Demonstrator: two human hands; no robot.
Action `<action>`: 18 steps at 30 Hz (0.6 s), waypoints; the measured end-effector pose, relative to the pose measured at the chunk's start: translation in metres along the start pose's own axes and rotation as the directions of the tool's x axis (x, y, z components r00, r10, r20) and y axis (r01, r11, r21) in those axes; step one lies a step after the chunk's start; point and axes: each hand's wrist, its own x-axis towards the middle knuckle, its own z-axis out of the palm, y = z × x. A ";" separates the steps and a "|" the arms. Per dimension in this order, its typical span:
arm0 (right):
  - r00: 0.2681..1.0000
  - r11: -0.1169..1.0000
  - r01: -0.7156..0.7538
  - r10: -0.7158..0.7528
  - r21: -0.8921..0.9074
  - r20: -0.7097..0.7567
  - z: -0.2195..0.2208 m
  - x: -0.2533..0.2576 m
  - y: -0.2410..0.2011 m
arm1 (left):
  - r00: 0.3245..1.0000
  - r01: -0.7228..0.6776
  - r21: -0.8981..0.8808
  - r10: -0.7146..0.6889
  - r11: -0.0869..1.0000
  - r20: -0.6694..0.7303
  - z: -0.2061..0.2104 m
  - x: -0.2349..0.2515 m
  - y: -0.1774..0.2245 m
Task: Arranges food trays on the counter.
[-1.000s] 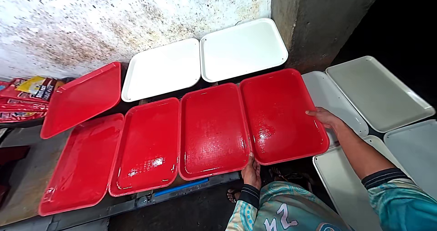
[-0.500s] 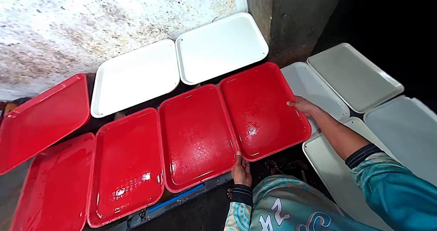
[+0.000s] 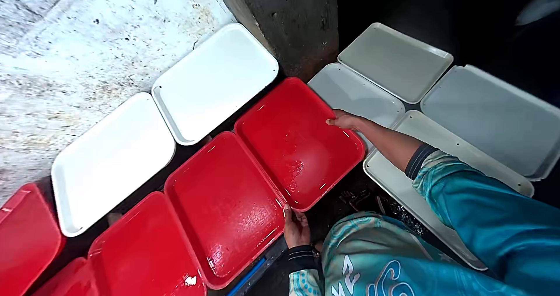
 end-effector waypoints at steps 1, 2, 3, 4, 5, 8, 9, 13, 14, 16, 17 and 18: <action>1.000 1.000 0.008 -0.008 0.007 -0.005 0.001 0.000 0.001 | 1.000 0.002 -0.004 -0.002 1.000 -0.004 0.000 0.000 0.001; 1.000 1.000 0.016 -0.016 0.012 -0.007 0.002 0.002 0.002 | 1.000 0.002 -0.007 -0.002 1.000 -0.010 0.000 0.001 0.001; 1.000 1.000 0.020 -0.020 0.016 -0.010 0.003 0.003 0.003 | 1.000 0.003 -0.010 -0.003 1.000 -0.018 0.000 0.001 0.002; 1.000 1.000 0.019 -0.018 0.018 -0.009 0.004 0.003 0.003 | 1.000 0.003 -0.011 -0.003 1.000 -0.027 0.000 0.002 0.003; 1.000 1.000 0.013 -0.013 0.010 -0.011 0.005 0.002 0.001 | 0.999 0.005 -0.017 -0.005 1.000 -0.034 0.000 0.001 0.003; 1.000 1.000 0.007 -0.007 -0.018 -0.015 0.007 -0.005 -0.004 | 0.999 0.008 -0.045 -0.010 0.999 -0.042 -0.001 0.003 0.004; 1.000 1.000 0.010 -0.010 -0.020 -0.008 0.007 -0.003 -0.003 | 0.999 0.008 -0.052 -0.010 0.999 -0.044 -0.001 0.004 0.005; 1.000 1.000 0.011 -0.011 -0.020 0.012 0.008 0.005 0.006 | 0.998 0.006 -0.088 -0.012 0.996 -0.061 -0.003 0.007 0.004; 1.000 1.000 0.018 -0.018 -0.019 0.010 0.008 0.004 0.007 | 0.998 0.005 -0.101 -0.011 0.995 -0.065 -0.004 0.007 0.004; 0.999 0.999 0.039 -0.039 -0.009 0.005 0.009 0.003 0.007 | 0.997 0.007 -0.123 -0.017 0.992 -0.077 -0.005 0.008 0.005; 0.999 0.999 0.048 -0.047 -0.012 0.009 0.010 0.003 0.006 | 0.996 0.014 -0.133 -0.025 0.991 -0.082 -0.005 0.009 0.006; 0.998 0.998 0.053 -0.053 -0.018 0.014 0.010 0.003 0.006 | 0.996 0.023 -0.138 -0.035 0.990 -0.087 -0.005 0.009 0.006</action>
